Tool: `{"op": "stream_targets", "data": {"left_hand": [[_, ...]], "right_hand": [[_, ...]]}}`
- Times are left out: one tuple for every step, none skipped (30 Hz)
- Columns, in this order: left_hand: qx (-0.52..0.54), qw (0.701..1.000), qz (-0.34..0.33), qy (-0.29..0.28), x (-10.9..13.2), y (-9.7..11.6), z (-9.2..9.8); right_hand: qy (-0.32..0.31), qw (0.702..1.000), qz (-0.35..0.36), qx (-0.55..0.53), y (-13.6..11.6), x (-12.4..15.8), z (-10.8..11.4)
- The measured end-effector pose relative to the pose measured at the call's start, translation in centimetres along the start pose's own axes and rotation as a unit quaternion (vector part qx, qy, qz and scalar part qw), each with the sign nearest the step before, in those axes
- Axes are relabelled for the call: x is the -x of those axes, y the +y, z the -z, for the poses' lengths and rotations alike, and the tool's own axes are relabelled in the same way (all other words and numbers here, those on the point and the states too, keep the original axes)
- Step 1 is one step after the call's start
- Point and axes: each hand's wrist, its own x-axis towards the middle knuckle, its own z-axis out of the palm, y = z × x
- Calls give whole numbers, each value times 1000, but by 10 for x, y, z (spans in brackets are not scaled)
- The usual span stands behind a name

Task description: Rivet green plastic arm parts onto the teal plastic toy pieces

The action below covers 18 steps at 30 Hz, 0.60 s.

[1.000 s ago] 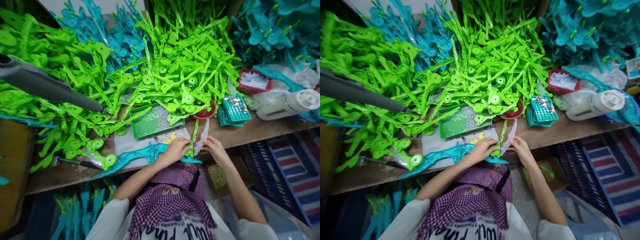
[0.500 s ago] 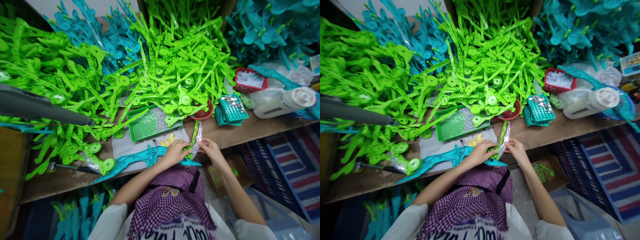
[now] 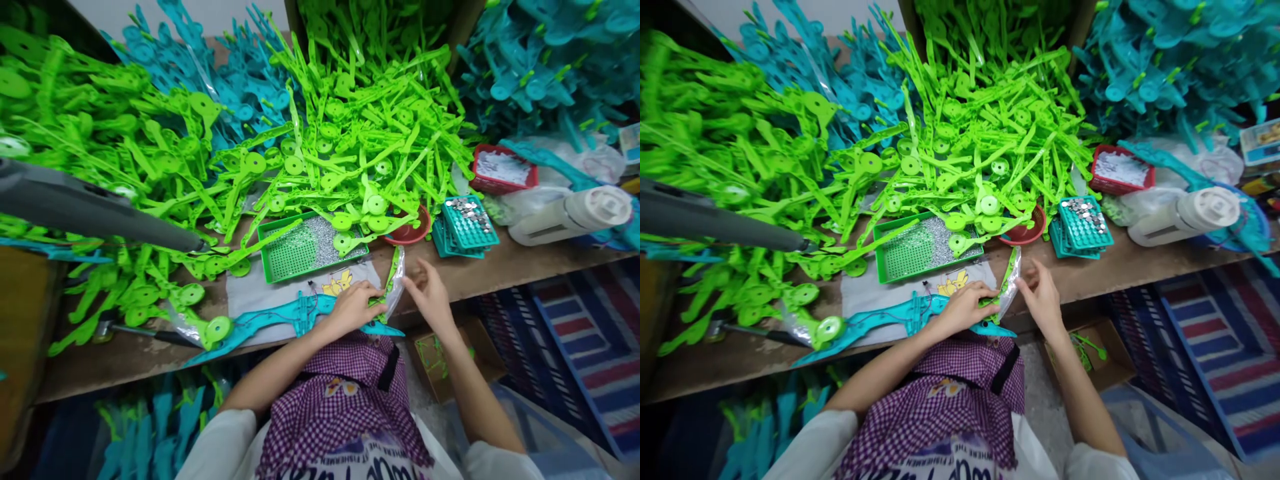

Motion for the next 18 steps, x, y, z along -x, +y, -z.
{"op": "stream_targets", "data": {"left_hand": [[2,1000,0,-1,0,0,0],[4,1000,1,0,0,0,0],[3,1000,3,4,0,0,0],[2,1000,6,8,0,0,0],[0,1000,7,13,0,0,0],[-2,1000,7,16,1,1,0],[-4,1000,6,17,1,1,0],[-6,1000,6,17,1,1,0],[-6,1000,6,16,1,1,-1],[-7,1000,6,14,1,1,-1],[-7,1000,6,13,0,1,0],[-7,1000,7,13,0,1,0],[-6,1000,7,11,0,2,0],[-6,1000,8,9,-1,2,0],[-5,1000,9,6,-1,2,1],[-3,1000,11,2,-1,3,1],[-2,1000,13,-3,-1,3,1],[-1,1000,15,-6,0,4,1]], "right_hand": [[28,998,42,33,-3,-5,0],[38,994,81,62,-5,-9,-1],[29,989,113,86,-6,-13,-3],[12,986,134,101,-6,-16,-6],[-4,984,145,108,-4,-18,-9],[-14,983,147,109,-1,-19,-12],[-15,984,144,105,2,-19,-15],[-8,985,140,103,5,-18,-18],[-1,985,137,105,7,-17,-19],[4,984,136,113,8,-15,-21],[7,982,137,127,9,-15,-21],[6,979,140,145,8,-15,-20],[2,976,145,165,6,-15,-19],[-2,972,150,183,4,-17,-18],[-6,967,155,200,2,-18,-16],[-9,964,159,213,0,-20,-15],[-10,961,163,222,-1,-21,-15],[-6,960,167,226,0,-22,-14]]}}
